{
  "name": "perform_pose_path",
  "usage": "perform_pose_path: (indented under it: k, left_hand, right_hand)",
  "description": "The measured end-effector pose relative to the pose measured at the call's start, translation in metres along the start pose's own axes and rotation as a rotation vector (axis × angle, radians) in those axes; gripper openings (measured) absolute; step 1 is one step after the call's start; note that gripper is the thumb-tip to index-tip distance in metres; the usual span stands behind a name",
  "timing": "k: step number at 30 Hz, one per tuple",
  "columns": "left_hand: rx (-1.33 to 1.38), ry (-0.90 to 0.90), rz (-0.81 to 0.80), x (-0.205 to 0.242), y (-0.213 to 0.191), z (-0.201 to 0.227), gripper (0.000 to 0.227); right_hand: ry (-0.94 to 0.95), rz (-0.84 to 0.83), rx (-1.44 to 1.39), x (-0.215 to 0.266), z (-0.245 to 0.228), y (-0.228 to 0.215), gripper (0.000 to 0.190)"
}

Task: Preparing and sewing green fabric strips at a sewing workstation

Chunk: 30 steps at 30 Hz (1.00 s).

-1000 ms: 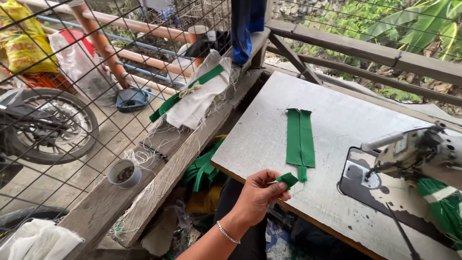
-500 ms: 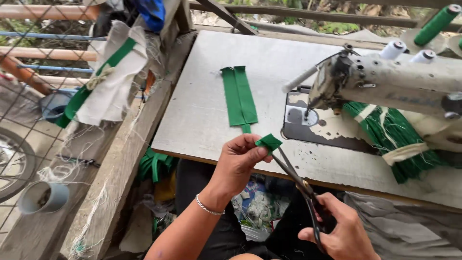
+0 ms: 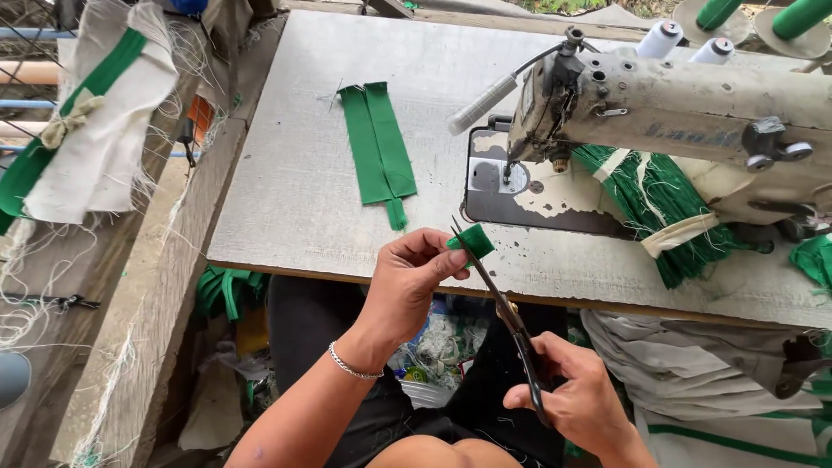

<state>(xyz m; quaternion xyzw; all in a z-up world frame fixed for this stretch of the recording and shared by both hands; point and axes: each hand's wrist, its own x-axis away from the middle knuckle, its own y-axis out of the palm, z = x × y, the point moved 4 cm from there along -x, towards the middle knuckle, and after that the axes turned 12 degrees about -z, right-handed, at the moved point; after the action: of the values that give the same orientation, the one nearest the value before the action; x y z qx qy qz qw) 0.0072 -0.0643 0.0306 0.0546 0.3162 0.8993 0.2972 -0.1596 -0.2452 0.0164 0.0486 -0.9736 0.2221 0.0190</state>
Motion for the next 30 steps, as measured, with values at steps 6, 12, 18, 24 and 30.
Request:
perform_pose_path:
  k: [6, 12, 18, 24, 30]
  left_hand:
    - [-0.069, -0.057, -0.025, -0.003, 0.002, -0.001, 0.014]
    - [-0.124, -0.086, -0.071, -0.005, 0.000, 0.000, 0.012]
    - [-0.402, -0.203, -0.188, 0.020, -0.016, 0.007, 0.007]
    - [-0.220, -0.346, -0.094, 0.084, -0.069, -0.042, 0.012]
    - [-0.304, -0.363, 0.111, 0.129, -0.110, -0.020, 0.008]
  right_hand:
    - [0.025, -0.014, -0.029, 0.004, 0.006, 0.000, 0.039]
    - [0.046, 0.050, 0.165, 0.010, 0.015, -0.005, 0.040]
    - [0.704, 0.116, 0.004, 0.019, 0.029, -0.043, 0.030]
    - [0.968, 0.052, 0.621, -0.047, 0.023, -0.112, 0.048]
    - [0.910, -0.073, 0.812, -0.088, 0.051, -0.139, 0.067]
